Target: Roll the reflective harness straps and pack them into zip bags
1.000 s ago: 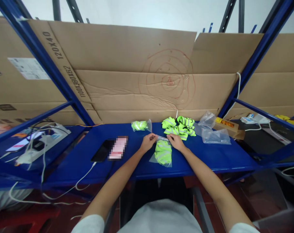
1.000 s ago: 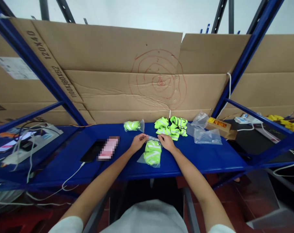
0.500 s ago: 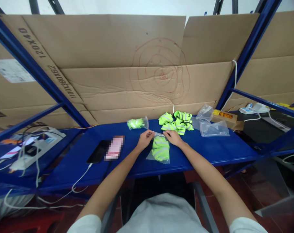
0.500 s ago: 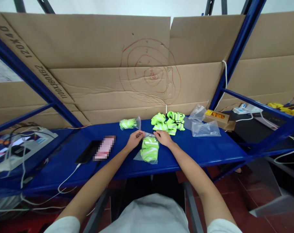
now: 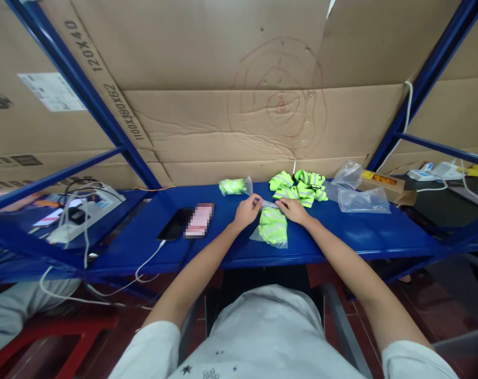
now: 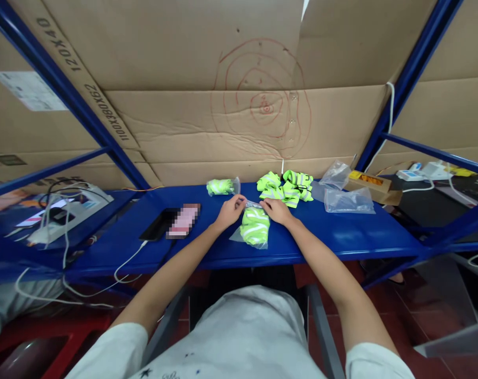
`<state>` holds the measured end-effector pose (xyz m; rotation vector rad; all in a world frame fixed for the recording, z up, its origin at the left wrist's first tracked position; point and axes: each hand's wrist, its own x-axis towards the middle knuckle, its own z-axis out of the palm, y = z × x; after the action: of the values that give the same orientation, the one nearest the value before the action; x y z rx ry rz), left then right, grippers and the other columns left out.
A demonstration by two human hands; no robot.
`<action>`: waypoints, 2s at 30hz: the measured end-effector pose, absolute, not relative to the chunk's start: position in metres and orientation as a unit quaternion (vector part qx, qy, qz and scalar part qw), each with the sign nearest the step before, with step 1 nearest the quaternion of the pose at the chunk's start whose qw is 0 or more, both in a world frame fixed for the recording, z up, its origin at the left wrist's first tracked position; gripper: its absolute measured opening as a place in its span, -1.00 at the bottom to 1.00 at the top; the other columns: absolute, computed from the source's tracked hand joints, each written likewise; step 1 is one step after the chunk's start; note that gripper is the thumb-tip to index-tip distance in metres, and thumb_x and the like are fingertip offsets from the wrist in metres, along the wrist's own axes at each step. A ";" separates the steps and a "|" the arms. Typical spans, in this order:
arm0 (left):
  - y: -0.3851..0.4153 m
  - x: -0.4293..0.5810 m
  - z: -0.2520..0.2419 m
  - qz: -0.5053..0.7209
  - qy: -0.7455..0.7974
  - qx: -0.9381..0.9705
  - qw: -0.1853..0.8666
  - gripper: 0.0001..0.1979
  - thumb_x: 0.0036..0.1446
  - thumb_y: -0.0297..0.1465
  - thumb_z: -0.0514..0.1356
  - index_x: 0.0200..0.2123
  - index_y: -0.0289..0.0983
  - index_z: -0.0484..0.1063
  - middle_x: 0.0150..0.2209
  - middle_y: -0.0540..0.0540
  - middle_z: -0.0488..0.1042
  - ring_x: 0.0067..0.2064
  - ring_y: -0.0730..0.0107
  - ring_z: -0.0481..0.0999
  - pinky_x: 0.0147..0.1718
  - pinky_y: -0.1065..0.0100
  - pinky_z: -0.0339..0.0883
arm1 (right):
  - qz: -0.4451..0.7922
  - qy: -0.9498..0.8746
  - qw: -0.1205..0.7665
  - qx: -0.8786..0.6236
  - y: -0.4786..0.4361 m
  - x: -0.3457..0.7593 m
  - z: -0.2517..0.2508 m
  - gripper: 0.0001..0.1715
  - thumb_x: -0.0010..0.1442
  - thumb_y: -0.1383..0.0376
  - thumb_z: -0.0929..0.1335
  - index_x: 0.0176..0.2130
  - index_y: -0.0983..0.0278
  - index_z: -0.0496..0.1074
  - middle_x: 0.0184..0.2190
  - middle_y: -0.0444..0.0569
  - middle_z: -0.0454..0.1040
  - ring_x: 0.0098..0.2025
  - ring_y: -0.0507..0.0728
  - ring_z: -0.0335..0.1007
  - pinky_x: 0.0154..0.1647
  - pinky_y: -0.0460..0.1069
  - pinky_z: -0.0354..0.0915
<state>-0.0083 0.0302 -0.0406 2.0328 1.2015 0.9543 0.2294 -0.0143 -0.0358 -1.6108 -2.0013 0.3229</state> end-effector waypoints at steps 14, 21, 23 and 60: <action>0.013 -0.002 -0.037 0.294 0.515 0.779 0.204 -0.66 0.55 -0.25 0.04 0.06 -0.28 0.55 0.16 -0.22 0.57 0.30 0.15 0.49 0.41 -0.09 0.26 | 0.119 -0.715 0.300 -0.621 -0.025 0.220 -0.038 -0.56 0.51 0.07 0.22 -0.23 0.24 0.53 -0.26 0.09 0.62 -0.19 0.22 0.52 -0.23 0.00 0.21; 0.002 -0.010 -0.040 0.288 0.508 0.772 0.251 -0.49 0.57 -0.18 -0.17 0.06 -0.17 0.57 0.25 -0.15 0.55 0.39 0.16 0.42 0.55 -0.15 -0.07 | 0.208 -0.697 0.361 -0.583 -0.041 0.222 -0.039 -0.41 0.55 -0.06 0.16 -0.34 0.22 0.42 -0.42 -0.04 0.52 -0.34 0.11 0.45 -0.26 -0.02 0.28; -0.001 -0.013 -0.038 0.277 0.506 0.770 0.273 -0.48 0.56 -0.13 -0.16 0.03 -0.16 0.58 0.27 -0.13 0.54 0.43 0.13 0.37 0.56 -0.20 -0.12 | 0.243 -0.680 0.382 -0.577 -0.043 0.223 -0.035 -0.38 0.56 -0.08 0.14 -0.27 0.23 0.48 -0.39 -0.05 0.55 -0.37 0.08 0.46 -0.33 -0.05 0.31; -0.019 -0.016 -0.028 0.313 0.475 0.759 0.315 -0.70 0.45 -0.19 0.10 -0.16 -0.12 0.62 -0.01 -0.02 0.70 0.33 0.11 0.53 0.55 -0.08 -0.02 | 0.334 -0.668 0.420 -0.516 -0.046 0.226 -0.025 -0.66 0.48 0.03 0.36 -0.23 0.20 0.52 -0.44 -0.12 0.50 -0.42 0.04 0.40 -0.39 -0.01 0.25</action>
<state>-0.0165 -0.0194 -0.0277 2.0006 1.2513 0.8248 0.2258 -0.0462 -0.0247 -1.2933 -1.6737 0.8373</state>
